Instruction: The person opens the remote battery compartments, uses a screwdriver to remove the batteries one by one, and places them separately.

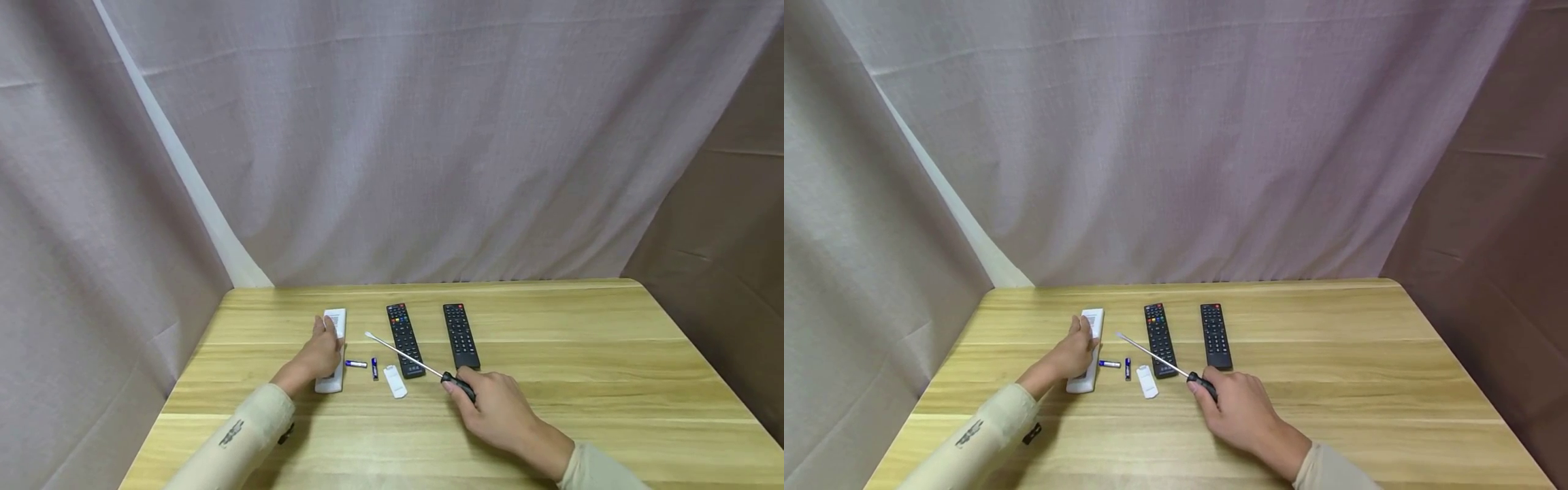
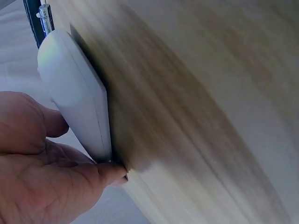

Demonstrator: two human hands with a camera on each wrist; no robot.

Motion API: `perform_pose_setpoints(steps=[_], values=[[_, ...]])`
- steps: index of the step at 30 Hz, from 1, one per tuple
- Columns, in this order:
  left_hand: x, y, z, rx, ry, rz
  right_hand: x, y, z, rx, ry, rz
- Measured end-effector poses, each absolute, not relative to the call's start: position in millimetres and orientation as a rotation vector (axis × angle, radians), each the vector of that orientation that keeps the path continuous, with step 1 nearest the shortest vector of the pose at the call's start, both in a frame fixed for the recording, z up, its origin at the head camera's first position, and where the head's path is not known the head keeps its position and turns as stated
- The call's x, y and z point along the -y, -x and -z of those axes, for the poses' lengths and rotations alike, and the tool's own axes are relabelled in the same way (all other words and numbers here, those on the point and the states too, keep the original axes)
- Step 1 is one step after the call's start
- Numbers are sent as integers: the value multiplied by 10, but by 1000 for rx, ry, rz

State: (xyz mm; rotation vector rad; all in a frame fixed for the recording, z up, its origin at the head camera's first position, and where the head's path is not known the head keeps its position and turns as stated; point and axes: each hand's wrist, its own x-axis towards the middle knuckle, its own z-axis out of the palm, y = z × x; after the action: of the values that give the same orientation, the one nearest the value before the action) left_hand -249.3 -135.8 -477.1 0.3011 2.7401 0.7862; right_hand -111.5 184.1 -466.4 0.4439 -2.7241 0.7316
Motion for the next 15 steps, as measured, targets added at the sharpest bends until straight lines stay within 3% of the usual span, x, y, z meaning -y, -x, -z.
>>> perform_pose_setpoints(steps=[15], values=[[1281,2145,4636,-2928,-339,-938,-1981,1129,4623,2719,-383,-714]])
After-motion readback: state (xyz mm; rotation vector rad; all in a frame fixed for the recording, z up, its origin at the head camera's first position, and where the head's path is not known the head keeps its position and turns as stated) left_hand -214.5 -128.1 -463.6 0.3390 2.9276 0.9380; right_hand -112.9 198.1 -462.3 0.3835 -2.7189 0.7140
